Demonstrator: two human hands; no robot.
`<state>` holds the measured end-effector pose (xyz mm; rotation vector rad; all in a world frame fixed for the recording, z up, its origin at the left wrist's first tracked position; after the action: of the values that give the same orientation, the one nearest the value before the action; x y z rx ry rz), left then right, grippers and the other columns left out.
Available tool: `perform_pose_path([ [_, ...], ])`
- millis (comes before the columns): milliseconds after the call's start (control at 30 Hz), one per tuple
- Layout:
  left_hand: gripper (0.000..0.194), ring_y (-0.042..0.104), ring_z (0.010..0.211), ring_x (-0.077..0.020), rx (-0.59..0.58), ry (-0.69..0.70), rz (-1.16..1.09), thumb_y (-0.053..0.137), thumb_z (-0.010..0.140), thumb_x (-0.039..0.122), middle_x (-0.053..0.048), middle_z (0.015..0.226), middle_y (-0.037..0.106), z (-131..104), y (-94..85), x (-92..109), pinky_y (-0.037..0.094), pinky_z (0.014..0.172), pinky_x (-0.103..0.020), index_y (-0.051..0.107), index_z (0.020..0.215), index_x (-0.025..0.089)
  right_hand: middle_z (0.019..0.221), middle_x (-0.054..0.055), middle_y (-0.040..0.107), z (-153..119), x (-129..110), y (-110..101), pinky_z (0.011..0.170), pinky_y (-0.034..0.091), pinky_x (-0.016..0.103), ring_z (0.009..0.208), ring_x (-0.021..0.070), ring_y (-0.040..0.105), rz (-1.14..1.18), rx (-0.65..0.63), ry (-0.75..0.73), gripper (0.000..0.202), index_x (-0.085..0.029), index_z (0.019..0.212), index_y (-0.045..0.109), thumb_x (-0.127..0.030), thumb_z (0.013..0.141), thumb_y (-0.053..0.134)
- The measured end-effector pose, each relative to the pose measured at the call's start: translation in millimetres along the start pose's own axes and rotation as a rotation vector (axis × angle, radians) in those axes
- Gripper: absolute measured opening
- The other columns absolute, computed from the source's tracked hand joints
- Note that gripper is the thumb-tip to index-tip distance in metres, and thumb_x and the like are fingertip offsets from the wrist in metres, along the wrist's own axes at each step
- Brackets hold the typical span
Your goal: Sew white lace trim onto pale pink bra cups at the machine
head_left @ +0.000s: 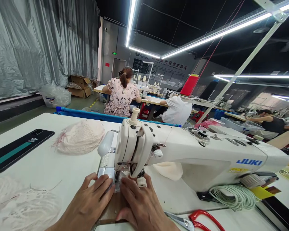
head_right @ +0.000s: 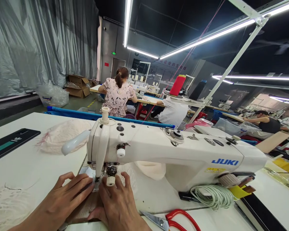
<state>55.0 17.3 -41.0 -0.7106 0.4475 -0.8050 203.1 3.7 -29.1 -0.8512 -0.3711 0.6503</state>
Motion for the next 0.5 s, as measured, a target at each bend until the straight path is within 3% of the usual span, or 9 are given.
perform_pose_path([
  [233,0.027,0.057,0.085,-0.0178,0.013,-0.022,-0.088,0.042,0.089,0.006,-0.004,0.091,0.066,4.8,-2.7,-5.2,0.032,0.083,-0.033,0.063,0.102,0.017,0.106,0.010,0.068,5.5,2.9,5.9,0.085,0.040,0.045,0.093,0.0265,0.059,-0.003,-0.123,0.091,0.043,-0.018,0.106,0.060,-0.055,0.088,0.050],
  [367,0.025,0.059,0.078,-0.0170,-0.076,-0.252,-0.272,0.042,0.088,0.011,-0.001,0.090,0.067,8.7,-9.8,-10.2,0.040,0.074,-0.029,0.061,0.101,0.021,0.094,0.011,0.068,11.5,-10.5,-2.7,0.072,0.047,0.037,0.078,0.0227,0.061,0.078,-0.155,0.062,0.044,-0.015,0.091,0.062,-0.056,0.089,0.047],
  [500,0.024,0.063,0.072,-0.0174,-0.299,-0.564,-0.392,0.045,0.087,0.021,0.001,0.079,0.067,-5.2,-14.5,-5.7,0.046,0.065,-0.026,0.056,0.108,0.021,0.083,0.002,0.068,9.7,-40.8,-31.0,0.071,0.048,0.021,0.075,0.0134,0.063,0.472,-0.299,-0.041,0.041,-0.019,0.096,0.063,-0.055,0.091,0.044],
])
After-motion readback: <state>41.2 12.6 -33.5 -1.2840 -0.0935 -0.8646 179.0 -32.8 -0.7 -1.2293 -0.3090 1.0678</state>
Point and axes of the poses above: each hand's wrist, its own z-axis towards the middle knuckle, its own y-axis out of the palm, x = y × z, the point moved 5 cm from there along z, towards the middle knuckle
